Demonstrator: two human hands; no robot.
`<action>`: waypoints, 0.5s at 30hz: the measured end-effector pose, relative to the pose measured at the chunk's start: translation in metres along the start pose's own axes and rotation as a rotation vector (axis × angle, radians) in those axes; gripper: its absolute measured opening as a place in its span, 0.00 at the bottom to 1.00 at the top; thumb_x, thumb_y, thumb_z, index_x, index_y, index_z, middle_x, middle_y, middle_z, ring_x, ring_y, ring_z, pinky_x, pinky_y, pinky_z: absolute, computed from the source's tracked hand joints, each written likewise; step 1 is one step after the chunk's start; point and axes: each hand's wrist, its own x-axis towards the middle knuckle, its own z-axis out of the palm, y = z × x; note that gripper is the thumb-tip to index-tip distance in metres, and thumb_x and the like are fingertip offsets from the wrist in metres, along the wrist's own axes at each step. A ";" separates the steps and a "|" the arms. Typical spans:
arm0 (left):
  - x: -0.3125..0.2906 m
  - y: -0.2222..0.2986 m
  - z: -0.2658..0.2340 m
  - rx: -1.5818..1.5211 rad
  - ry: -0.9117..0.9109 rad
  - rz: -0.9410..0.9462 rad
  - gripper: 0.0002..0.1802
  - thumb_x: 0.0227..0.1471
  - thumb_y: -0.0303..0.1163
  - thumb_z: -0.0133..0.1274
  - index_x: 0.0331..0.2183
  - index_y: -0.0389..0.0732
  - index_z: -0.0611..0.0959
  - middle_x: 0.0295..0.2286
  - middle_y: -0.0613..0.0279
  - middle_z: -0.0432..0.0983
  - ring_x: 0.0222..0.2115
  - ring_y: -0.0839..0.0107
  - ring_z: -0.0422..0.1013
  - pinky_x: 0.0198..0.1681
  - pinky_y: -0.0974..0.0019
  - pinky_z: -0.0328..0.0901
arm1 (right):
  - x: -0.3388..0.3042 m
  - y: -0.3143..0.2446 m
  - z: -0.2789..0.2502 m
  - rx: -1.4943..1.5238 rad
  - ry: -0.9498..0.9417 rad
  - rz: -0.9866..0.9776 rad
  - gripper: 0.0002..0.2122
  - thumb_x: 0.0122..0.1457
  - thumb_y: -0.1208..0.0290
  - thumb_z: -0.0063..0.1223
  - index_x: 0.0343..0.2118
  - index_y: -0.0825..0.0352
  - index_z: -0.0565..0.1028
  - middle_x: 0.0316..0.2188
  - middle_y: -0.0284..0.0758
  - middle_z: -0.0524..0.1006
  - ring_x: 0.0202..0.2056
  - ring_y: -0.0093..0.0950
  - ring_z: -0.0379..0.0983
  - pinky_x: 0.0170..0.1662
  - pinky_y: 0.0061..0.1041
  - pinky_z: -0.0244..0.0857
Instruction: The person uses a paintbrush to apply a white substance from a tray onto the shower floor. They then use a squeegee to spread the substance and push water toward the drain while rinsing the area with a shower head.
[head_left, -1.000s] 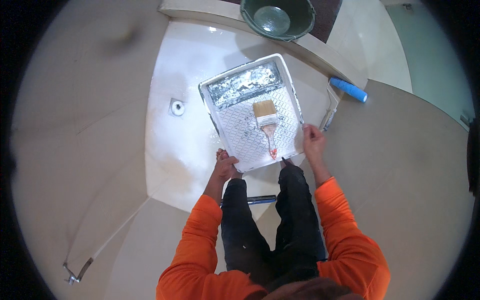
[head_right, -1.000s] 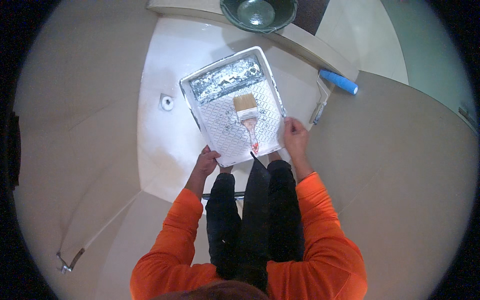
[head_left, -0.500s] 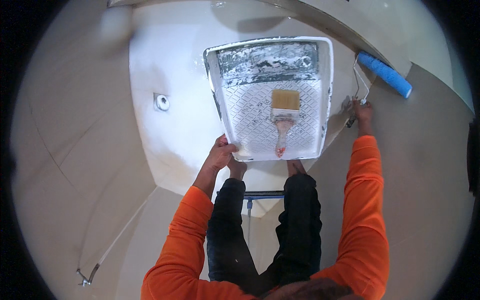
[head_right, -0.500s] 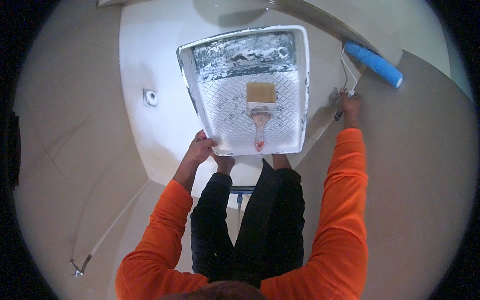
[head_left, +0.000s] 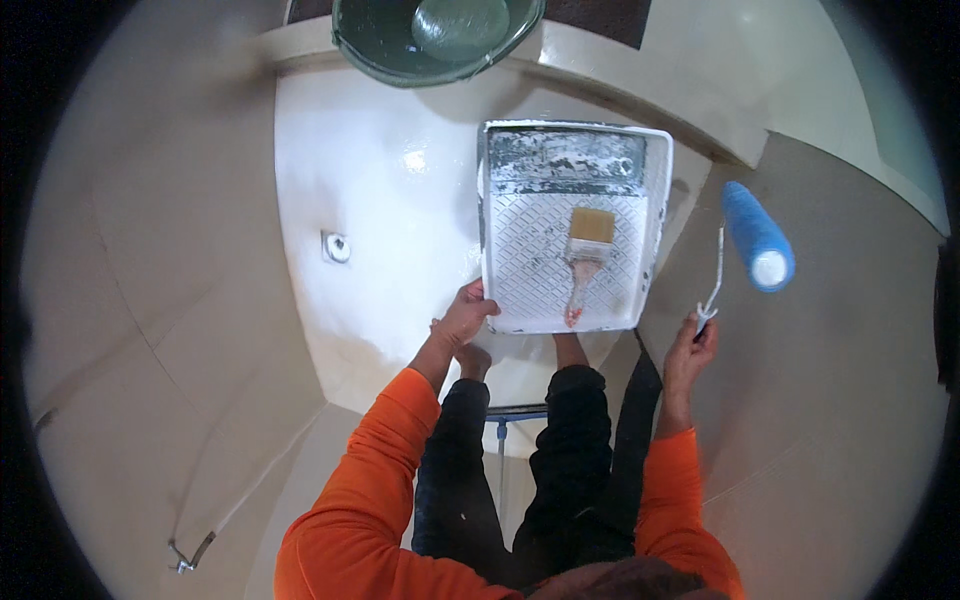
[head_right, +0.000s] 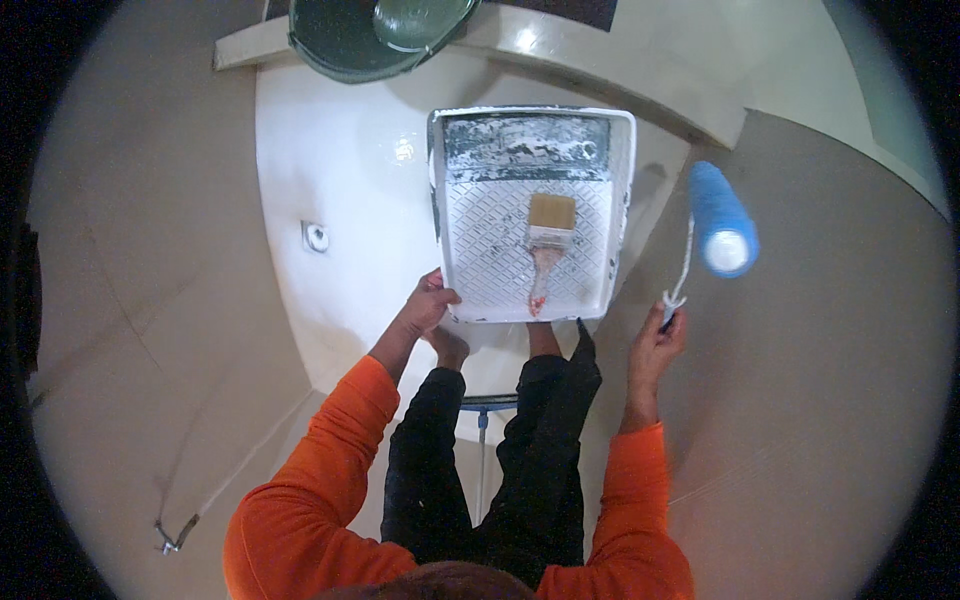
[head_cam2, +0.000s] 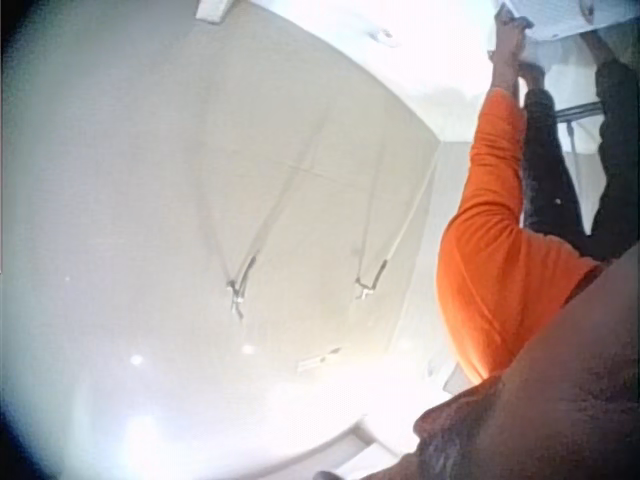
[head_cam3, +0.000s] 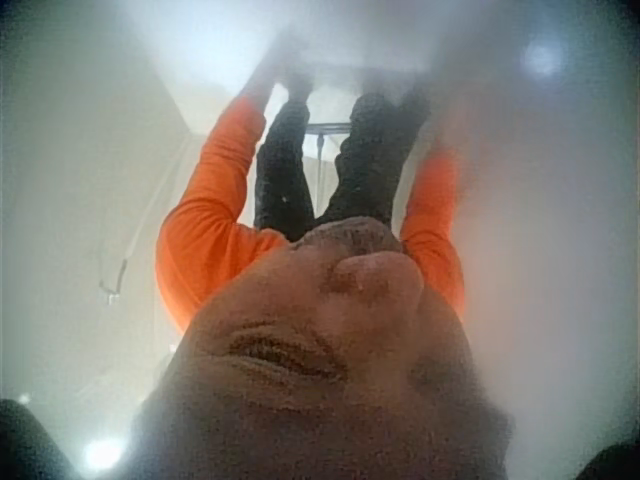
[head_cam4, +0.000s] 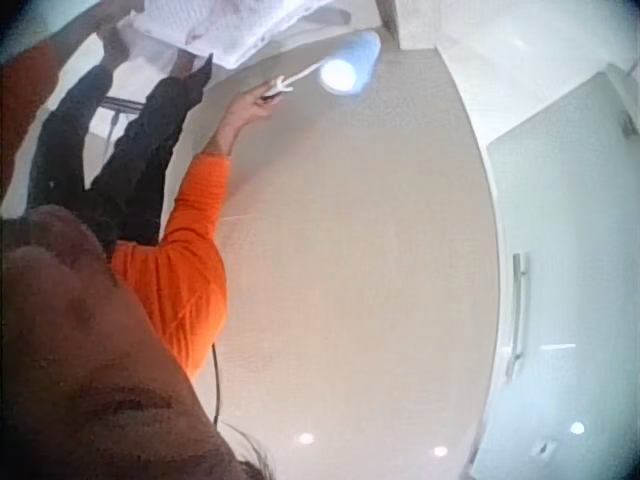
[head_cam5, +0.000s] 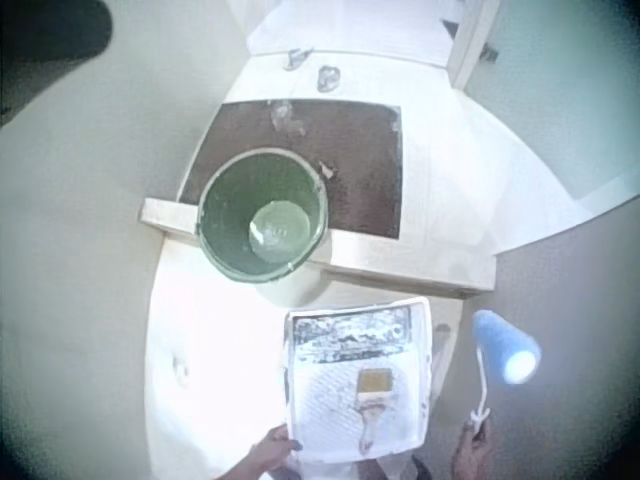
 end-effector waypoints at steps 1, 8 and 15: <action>0.003 -0.005 -0.003 -0.006 0.008 -0.010 0.30 0.34 0.17 0.46 0.47 0.33 0.74 0.40 0.59 0.76 0.40 0.68 0.72 0.48 0.68 0.62 | -0.014 -0.003 0.010 0.049 -0.069 0.057 0.09 0.59 0.69 0.52 0.36 0.71 0.72 0.29 0.29 0.71 0.31 0.15 0.65 0.35 0.18 0.62; 0.032 -0.029 -0.028 -0.012 -0.160 0.160 0.32 0.37 0.18 0.46 0.50 0.30 0.69 0.46 0.55 0.71 0.47 0.67 0.67 0.54 0.66 0.57 | -0.095 0.013 0.108 -0.107 0.005 -0.083 0.17 0.58 0.71 0.52 0.47 0.79 0.69 0.39 0.44 0.74 0.40 0.27 0.71 0.42 0.23 0.66; 0.030 -0.041 -0.016 -0.091 -0.138 0.224 0.32 0.36 0.15 0.43 0.49 0.29 0.68 0.45 0.54 0.72 0.46 0.64 0.68 0.52 0.65 0.61 | -0.121 0.011 0.122 -0.105 -0.007 -0.206 0.16 0.57 0.74 0.49 0.46 0.81 0.70 0.34 0.46 0.76 0.35 0.28 0.74 0.40 0.24 0.66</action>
